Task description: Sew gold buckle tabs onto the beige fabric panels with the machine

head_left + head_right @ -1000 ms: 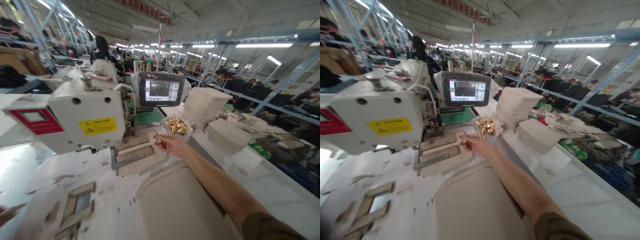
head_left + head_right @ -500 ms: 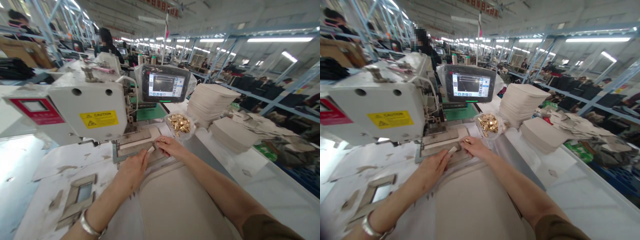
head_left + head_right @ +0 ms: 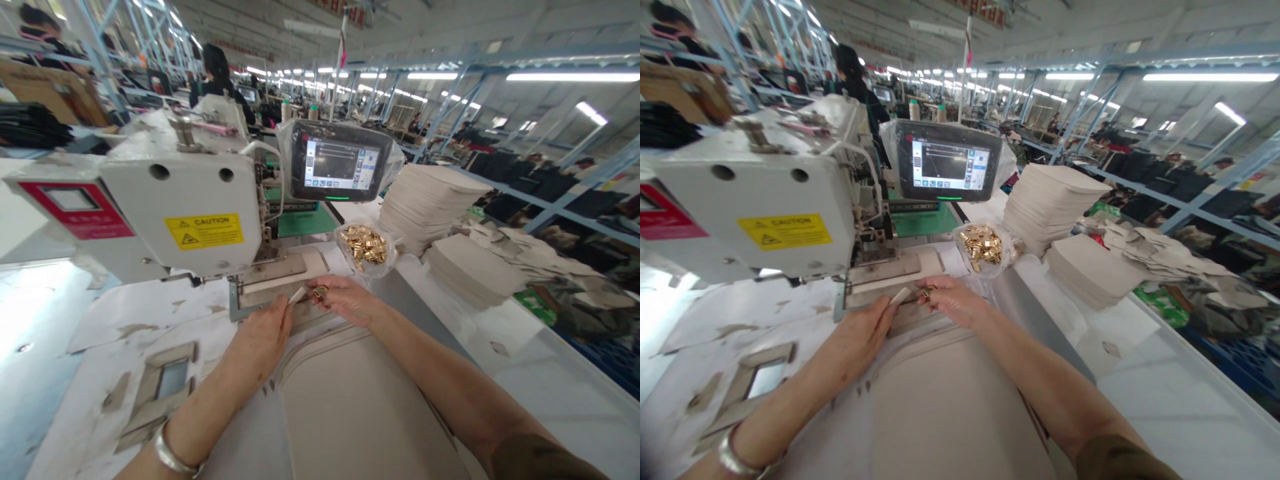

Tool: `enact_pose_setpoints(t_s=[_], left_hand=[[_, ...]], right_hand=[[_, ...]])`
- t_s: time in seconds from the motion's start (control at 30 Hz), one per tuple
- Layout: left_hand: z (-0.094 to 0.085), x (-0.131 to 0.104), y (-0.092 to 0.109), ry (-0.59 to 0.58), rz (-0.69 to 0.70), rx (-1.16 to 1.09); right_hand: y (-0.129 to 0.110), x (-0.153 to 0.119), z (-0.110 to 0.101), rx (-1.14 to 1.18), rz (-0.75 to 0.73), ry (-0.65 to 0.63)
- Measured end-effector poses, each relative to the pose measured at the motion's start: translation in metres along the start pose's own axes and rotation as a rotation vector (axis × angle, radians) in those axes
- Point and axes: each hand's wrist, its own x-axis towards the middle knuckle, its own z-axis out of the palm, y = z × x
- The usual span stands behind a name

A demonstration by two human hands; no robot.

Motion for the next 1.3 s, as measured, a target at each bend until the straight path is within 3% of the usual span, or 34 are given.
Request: enact_pose_setpoints(t_s=[0.07, 0.27, 0.43, 0.53, 0.77, 0.93, 1.2, 1.3], left_hand=[[0.002, 0.000, 0.000, -0.018, -0.013, 0.013], [0.006, 0.002, -0.004, -0.011, -0.010, 0.008], [0.005, 0.003, -0.004, -0.002, -0.003, 0.026], [0.005, 0.003, -0.003, -0.014, -0.017, 0.038], [0.002, 0.002, -0.002, -0.024, -0.032, 0.038], [0.003, 0.002, -0.003, -0.004, -0.020, 0.003], [0.005, 0.004, -0.007, 0.027, -0.020, -0.019], [0.004, 0.005, -0.006, 0.028, -0.014, -0.008]], right_hand=[[-0.001, 0.000, -0.001, -0.041, -0.019, 0.009], [-0.003, -0.004, -0.007, -0.361, -0.026, -0.162], [-0.001, -0.002, -0.013, -0.830, -0.135, -0.087], [-0.001, -0.003, -0.016, -0.815, -0.177, -0.077], [-0.006, -0.003, -0.014, -0.502, -0.048, 0.017], [-0.004, 0.004, -0.015, -0.355, -0.151, 0.023], [0.004, 0.004, -0.016, -0.748, -0.205, -0.069], [0.001, 0.000, -0.013, -0.979, -0.365, 0.006]])
